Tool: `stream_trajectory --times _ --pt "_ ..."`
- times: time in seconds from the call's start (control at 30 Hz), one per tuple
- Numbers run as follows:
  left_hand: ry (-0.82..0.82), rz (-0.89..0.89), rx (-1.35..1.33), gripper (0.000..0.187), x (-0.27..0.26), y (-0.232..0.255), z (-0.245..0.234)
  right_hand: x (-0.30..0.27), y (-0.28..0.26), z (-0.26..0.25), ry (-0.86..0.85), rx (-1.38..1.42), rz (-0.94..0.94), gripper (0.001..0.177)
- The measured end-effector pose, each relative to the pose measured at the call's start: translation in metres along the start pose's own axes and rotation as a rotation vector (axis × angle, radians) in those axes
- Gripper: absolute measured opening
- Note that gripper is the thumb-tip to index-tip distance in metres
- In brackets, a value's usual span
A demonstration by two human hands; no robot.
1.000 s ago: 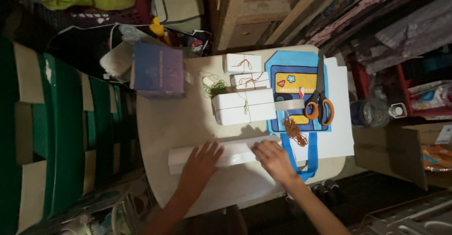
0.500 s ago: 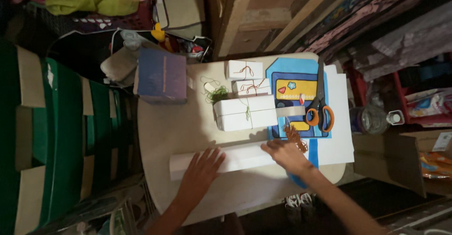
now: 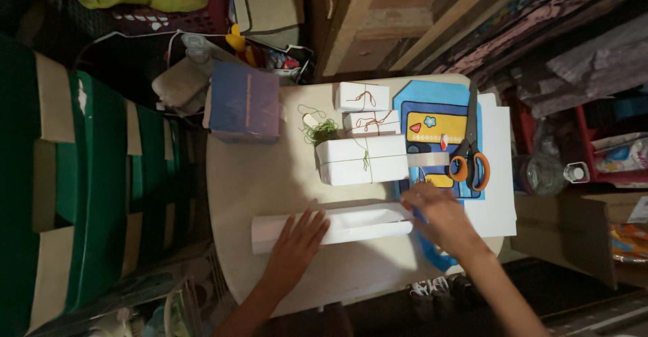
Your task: The person wraps small rectangular boxes with white paper, secures them with tape, and ties green string around each box. The person uses scissors to cut the string and tape, then places the finished wrapped boxes on the table.
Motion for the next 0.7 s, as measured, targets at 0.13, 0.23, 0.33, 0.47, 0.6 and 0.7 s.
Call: stream_trajectory --times 0.13,0.23,0.33,0.47,0.6,0.7 --pt "-0.026 0.0 -0.024 0.067 0.001 -0.001 0.001 -0.017 -0.043 0.006 0.29 0.136 0.172 0.049" --pt "-0.074 0.007 0.011 0.067 0.001 0.002 0.009 -0.031 -0.126 0.056 0.365 0.106 0.046 0.065" --pt "-0.116 0.02 0.081 0.066 -0.003 0.0 0.019 -0.027 -0.165 0.09 0.385 0.052 0.026 0.074" --pt "-0.093 -0.049 0.008 0.063 -0.008 -0.007 0.024 -0.012 -0.167 0.111 0.346 0.142 0.084 0.067" --pt "0.036 -0.238 -0.059 0.069 -0.011 -0.025 -0.007 -0.011 -0.163 0.11 0.342 0.083 0.096 0.061" --pt "0.043 -0.462 0.064 0.056 -0.02 -0.053 -0.057 -0.01 -0.157 0.109 0.338 0.196 0.118 0.058"
Point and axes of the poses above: each hand's wrist, its own x-axis towards the middle knuckle, its own z-axis out of the palm, y = z × x, the point moved 9 cm from there along x, towards the middle knuckle
